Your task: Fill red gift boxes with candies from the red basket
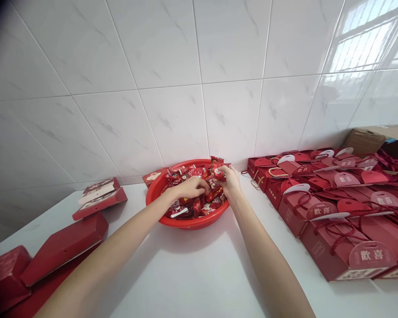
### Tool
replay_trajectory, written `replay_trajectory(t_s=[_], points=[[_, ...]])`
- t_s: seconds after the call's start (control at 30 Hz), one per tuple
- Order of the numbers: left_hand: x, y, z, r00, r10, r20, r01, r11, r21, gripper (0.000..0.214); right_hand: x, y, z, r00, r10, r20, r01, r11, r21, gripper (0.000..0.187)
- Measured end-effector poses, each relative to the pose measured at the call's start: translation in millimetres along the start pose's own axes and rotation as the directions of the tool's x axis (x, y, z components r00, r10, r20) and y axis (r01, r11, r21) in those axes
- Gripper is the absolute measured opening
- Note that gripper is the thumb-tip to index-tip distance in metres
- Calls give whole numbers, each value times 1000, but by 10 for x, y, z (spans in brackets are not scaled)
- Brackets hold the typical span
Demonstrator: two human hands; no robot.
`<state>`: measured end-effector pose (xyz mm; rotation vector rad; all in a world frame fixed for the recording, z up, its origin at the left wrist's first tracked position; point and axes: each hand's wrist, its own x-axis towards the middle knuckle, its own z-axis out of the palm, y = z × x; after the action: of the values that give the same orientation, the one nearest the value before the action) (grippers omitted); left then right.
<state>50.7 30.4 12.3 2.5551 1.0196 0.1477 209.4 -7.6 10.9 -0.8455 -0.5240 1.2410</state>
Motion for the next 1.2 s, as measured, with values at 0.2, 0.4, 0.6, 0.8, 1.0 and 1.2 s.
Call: replay_trajectory(t_s=[0.2, 0.4, 0.6, 0.8, 1.0, 1.2], points=[[-17, 173, 60, 993, -118, 23, 112, 980, 161, 36, 5, 5, 0, 1000, -16, 5, 16, 1000, 5, 20], [-2, 227, 131, 994, -106, -4, 104, 958, 266, 74, 5, 8, 3, 999, -28, 20, 27, 999, 25, 22], [27, 223, 115, 992, -124, 13, 115, 951, 287, 69, 15, 17, 1, 1000, -27, 17, 26, 999, 35, 20], [9, 103, -2, 954, -180, -241, 138, 974, -179, 42, 13, -2, -3, 999, -34, -11, 34, 999, 25, 12], [-63, 8, -143, 877, -297, -377, 65, 852, -519, 27, -21, -17, 11, 998, 0, 63, 1, 1000, -13, 4], [-169, 148, -23, 889, -143, -436, -34, 927, -374, 34, -63, 25, 14, 968, 118, 221, -77, 980, -185, 11]])
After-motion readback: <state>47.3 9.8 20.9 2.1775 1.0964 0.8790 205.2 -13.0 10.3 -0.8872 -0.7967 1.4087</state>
